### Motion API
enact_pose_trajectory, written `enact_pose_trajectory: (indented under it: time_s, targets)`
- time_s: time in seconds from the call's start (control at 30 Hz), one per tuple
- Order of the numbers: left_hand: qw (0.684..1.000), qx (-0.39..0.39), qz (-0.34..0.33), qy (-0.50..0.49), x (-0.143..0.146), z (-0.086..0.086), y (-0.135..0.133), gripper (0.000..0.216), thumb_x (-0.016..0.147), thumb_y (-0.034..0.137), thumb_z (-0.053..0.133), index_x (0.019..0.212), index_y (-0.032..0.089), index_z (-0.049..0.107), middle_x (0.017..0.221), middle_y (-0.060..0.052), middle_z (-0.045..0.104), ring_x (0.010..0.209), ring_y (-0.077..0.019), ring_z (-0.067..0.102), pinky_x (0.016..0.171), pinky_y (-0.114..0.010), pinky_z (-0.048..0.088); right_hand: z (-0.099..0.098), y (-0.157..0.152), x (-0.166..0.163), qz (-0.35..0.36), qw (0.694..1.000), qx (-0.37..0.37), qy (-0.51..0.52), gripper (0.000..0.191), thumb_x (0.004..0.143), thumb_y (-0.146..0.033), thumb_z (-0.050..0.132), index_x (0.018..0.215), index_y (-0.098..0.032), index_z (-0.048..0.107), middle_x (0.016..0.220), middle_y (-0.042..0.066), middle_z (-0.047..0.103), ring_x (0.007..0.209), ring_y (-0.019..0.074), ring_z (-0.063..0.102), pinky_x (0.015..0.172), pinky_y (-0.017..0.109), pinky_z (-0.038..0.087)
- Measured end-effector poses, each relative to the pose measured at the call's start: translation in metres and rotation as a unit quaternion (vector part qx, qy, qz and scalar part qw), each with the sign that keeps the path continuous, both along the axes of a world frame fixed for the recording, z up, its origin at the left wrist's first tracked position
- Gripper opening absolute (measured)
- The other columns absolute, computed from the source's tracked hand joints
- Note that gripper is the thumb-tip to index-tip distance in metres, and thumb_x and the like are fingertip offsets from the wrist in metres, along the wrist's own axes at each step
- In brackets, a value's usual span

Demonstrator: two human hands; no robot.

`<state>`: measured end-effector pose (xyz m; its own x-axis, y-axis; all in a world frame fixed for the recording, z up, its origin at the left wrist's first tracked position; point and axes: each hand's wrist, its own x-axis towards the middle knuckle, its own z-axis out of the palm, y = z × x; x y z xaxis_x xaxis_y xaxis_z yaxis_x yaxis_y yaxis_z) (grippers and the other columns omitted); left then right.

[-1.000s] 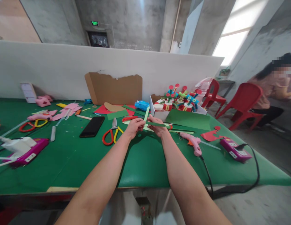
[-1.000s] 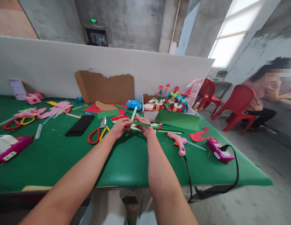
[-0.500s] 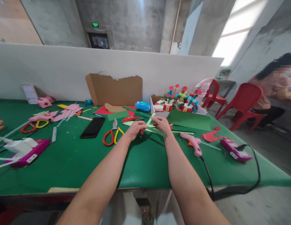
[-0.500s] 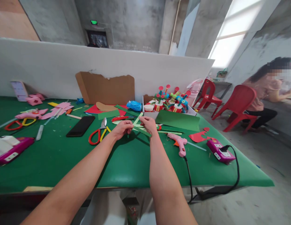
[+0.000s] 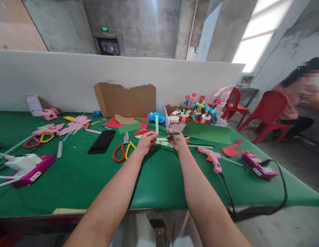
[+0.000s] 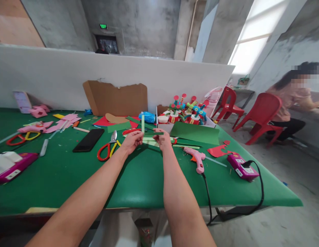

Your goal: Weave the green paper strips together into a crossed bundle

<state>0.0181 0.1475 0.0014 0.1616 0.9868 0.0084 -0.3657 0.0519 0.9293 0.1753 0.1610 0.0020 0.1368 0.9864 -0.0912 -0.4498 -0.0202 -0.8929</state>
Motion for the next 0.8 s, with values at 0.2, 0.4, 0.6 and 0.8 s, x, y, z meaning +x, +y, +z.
enact_pose_trajectory:
  time_s: [0.2, 0.4, 0.6, 0.8]
  targets:
    - [0.995, -0.032, 0.087, -0.036, -0.001, -0.002, 0.006, 0.034, 0.048, 0.034, 0.084, 0.06, 0.015, 0.059, 0.049, 0.005, 0.049, 0.044, -0.0054, 0.041, 0.044, -0.019, 0.031, -0.008, -0.01, -0.028, 0.132, 0.99, 0.037, -0.045, 0.025, 0.055, -0.019, 0.081, 0.074, -0.017, 0.064, 0.068, -0.001, 0.067, 0.061, 0.0106, 0.062, 0.069, 0.028, 0.052]
    - [0.993, -0.02, 0.112, -0.016, 0.002, -0.006, 0.007, 0.033, 0.048, 0.036, 0.084, 0.063, 0.015, 0.064, 0.047, 0.005, 0.049, 0.044, -0.0057, 0.039, 0.044, -0.02, 0.028, -0.01, -0.009, -0.043, 0.07, 0.993, 0.073, -0.066, 0.028, 0.054, -0.028, 0.082, 0.072, -0.016, 0.064, 0.064, -0.002, 0.064, 0.059, 0.0108, 0.059, 0.069, 0.029, 0.052]
    - [0.994, -0.011, 0.107, 0.024, 0.002, -0.013, 0.011, 0.031, 0.053, 0.038, 0.083, 0.068, 0.014, 0.069, 0.046, 0.004, 0.048, 0.044, -0.0063, 0.039, 0.044, -0.021, 0.028, -0.01, -0.007, -0.038, 0.058, 0.993, 0.074, -0.069, 0.026, 0.058, -0.031, 0.079, 0.076, -0.017, 0.066, 0.059, -0.003, 0.063, 0.056, 0.0101, 0.058, 0.07, 0.029, 0.053]
    - [0.996, -0.029, 0.079, 0.021, 0.004, -0.011, 0.009, 0.032, 0.056, 0.04, 0.082, 0.069, 0.014, 0.068, 0.051, 0.002, 0.053, 0.046, -0.0067, 0.043, 0.045, -0.021, 0.032, -0.011, -0.003, -0.036, 0.022, 0.993, 0.07, -0.092, 0.023, 0.058, -0.031, 0.078, 0.072, -0.017, 0.065, 0.058, -0.003, 0.063, 0.055, 0.0108, 0.059, 0.067, 0.028, 0.053]
